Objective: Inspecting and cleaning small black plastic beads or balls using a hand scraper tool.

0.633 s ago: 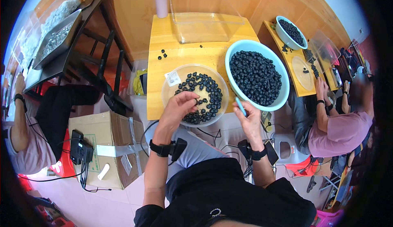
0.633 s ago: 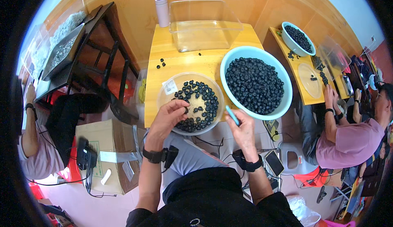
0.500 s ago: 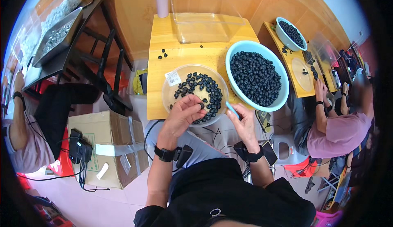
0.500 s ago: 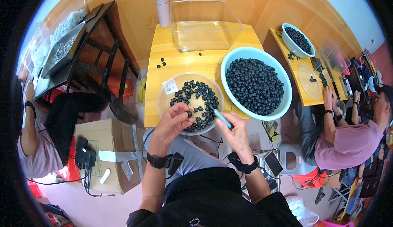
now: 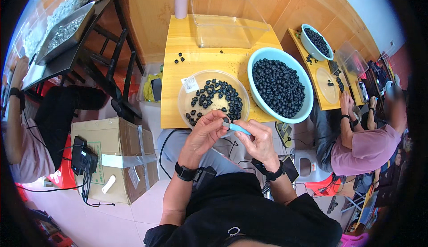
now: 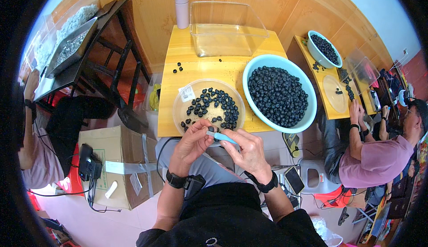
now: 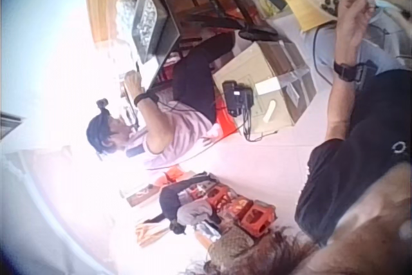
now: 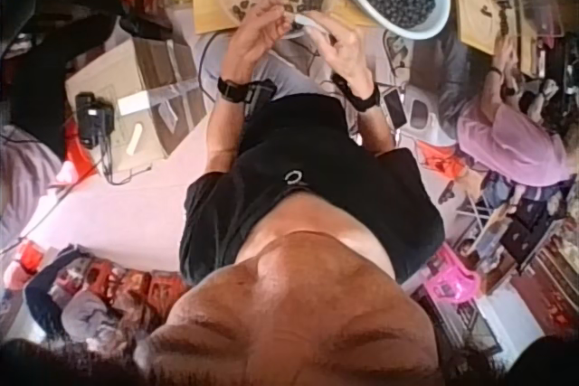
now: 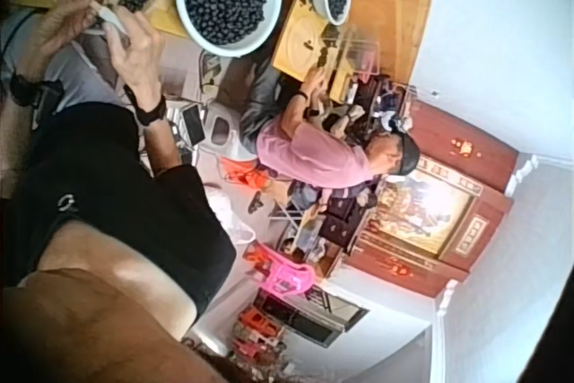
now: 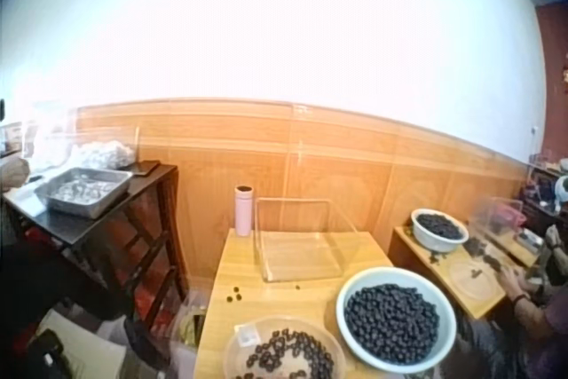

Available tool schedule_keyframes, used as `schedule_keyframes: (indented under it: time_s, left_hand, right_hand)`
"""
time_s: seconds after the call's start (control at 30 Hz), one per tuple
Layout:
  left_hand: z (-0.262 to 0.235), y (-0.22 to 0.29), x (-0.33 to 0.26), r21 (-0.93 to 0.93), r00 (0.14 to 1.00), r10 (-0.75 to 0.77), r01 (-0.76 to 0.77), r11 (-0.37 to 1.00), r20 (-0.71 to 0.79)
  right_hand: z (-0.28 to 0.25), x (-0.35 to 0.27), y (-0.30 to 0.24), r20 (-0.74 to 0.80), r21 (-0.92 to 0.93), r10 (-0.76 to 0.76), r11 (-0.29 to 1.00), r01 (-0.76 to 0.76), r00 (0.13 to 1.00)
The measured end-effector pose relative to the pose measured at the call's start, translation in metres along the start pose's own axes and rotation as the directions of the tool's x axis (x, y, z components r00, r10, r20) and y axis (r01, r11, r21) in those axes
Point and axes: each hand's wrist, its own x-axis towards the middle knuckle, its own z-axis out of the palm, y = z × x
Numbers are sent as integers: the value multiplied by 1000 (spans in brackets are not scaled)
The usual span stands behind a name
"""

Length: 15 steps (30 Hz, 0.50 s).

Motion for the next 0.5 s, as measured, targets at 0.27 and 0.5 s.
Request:
schedule_keyframes:
  time_s: [0.27,0.5]
  left_hand:
    - [-3,0,-1,-10,998,-5,5,1000,56]
    - [-3,0,-3,-12,999,-37,38,999,37]
  right_hand:
    - [-3,2,-6,25,-76,-4,997,6,1000]
    - [-6,2,-3,62,-90,-2,996,7,998]
